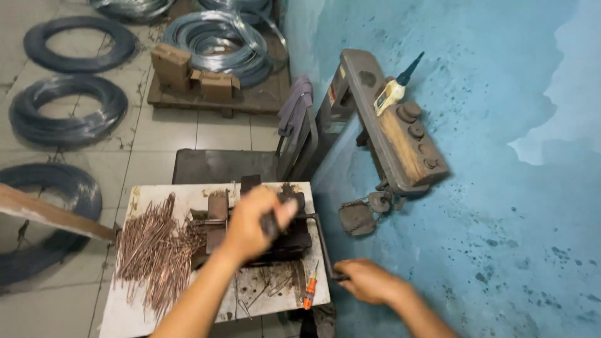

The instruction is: Operating a manual wire-processing machine to cut and bend metal wire segments.

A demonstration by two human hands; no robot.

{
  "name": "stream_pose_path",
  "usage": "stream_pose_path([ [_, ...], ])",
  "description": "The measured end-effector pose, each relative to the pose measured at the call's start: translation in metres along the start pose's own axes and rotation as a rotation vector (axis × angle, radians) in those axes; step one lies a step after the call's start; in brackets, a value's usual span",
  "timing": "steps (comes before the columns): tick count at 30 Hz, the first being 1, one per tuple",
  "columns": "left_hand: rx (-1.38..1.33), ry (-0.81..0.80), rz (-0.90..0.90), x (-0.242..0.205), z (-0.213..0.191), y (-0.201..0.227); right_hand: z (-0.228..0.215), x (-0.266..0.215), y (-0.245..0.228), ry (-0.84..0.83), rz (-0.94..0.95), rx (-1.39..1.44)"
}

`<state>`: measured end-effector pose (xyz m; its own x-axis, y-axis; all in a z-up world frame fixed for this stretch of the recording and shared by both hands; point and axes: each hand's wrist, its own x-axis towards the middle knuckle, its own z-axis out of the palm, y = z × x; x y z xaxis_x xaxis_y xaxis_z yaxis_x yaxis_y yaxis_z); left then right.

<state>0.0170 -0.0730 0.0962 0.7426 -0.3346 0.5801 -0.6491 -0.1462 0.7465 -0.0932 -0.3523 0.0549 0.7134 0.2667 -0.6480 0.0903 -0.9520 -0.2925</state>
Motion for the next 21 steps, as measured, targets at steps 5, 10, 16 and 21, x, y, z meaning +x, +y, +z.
stream_pose_path([
  [5, 0.053, -0.004, 0.213, -0.083, 0.025, 0.007, -0.106, -0.043, -0.024, 0.185, -0.005, 0.096],
  [10, 0.208, 0.040, 0.211, -0.134, 0.054, -0.025, -0.157, 0.041, 0.017, 0.850, -0.392, -0.205],
  [16, 0.215, 0.217, 0.294, -0.138, 0.071, -0.038, -0.130, 0.224, 0.093, 0.991, -0.354, -0.411],
  [21, 0.200, 0.240, 0.334, -0.144, 0.080, -0.049, 0.016, 0.294, 0.132, 0.340, 0.042, -0.240],
])
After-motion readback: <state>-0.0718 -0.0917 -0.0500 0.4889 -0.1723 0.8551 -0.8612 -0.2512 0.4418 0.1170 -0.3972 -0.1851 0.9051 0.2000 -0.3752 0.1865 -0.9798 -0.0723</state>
